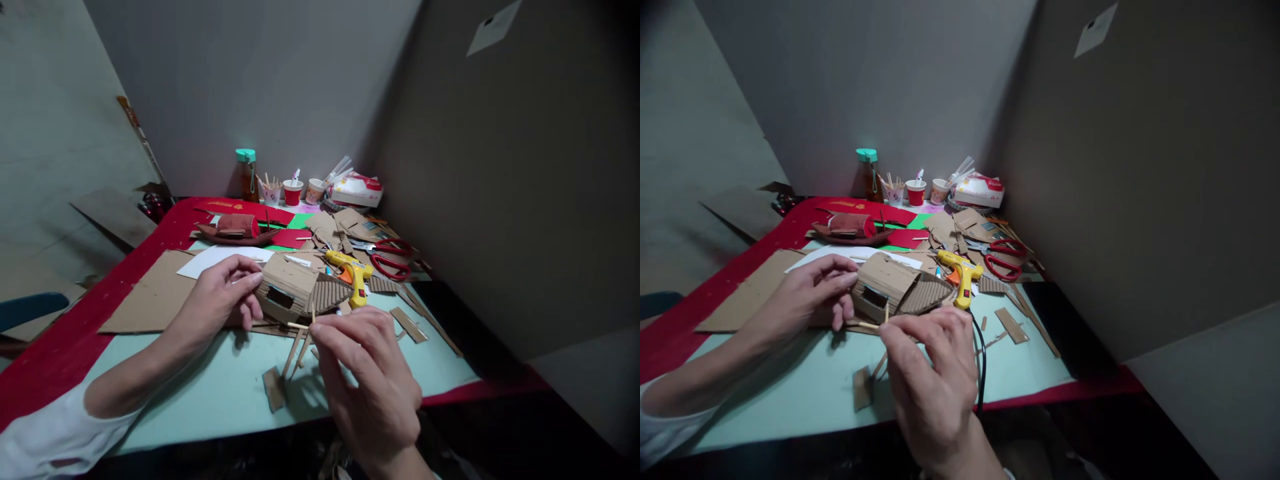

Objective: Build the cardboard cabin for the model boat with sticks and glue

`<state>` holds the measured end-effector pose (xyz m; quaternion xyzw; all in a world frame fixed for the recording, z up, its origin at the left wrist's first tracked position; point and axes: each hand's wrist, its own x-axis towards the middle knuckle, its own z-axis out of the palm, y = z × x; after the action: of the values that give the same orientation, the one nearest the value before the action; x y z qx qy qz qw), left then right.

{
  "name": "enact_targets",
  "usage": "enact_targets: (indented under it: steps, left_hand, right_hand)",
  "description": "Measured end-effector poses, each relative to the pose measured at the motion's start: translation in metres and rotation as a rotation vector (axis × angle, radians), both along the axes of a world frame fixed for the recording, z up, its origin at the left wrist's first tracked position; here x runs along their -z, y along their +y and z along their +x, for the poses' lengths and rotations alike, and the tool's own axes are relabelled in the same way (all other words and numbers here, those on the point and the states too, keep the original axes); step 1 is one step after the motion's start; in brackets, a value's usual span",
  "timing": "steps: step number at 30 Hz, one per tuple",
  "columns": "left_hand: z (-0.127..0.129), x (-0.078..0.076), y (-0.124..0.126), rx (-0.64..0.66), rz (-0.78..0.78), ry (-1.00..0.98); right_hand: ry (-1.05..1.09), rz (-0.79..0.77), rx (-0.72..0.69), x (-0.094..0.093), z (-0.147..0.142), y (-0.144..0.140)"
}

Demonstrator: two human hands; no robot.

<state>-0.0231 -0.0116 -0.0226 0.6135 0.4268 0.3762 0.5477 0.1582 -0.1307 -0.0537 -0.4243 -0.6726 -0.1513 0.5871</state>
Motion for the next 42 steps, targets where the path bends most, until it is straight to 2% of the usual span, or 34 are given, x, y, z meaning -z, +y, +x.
enact_targets:
  steps: [8,15,19,24,33,37,42]
  left_hand:
    - [0.003,0.006,0.0,-0.047,-0.014,-0.013]
    - [0.005,0.0,-0.007,0.03,-0.137,-0.013]
    - [0.01,-0.012,-0.012,0.062,-0.253,-0.029]
    - [0.015,-0.023,-0.016,0.019,-0.351,-0.134]
    - [0.019,-0.028,-0.02,-0.033,-0.463,-0.275]
    - [0.019,-0.028,-0.019,-0.066,-0.514,-0.268]
    - [0.019,-0.026,-0.019,-0.072,-0.513,-0.277]
  right_hand:
    - [0.043,-0.046,-0.018,0.011,0.001,0.006]
    - [0.01,-0.115,-0.058,0.016,-0.003,0.014]
    - [-0.007,-0.123,-0.078,0.013,-0.001,0.015]
    - [-0.005,-0.137,-0.131,0.006,0.003,0.017]
    - [0.03,-0.214,-0.134,-0.004,0.007,0.016]
    - [-0.077,-0.318,-0.089,-0.01,0.012,0.015]
    - [-0.095,-0.321,-0.101,-0.014,0.014,0.017]
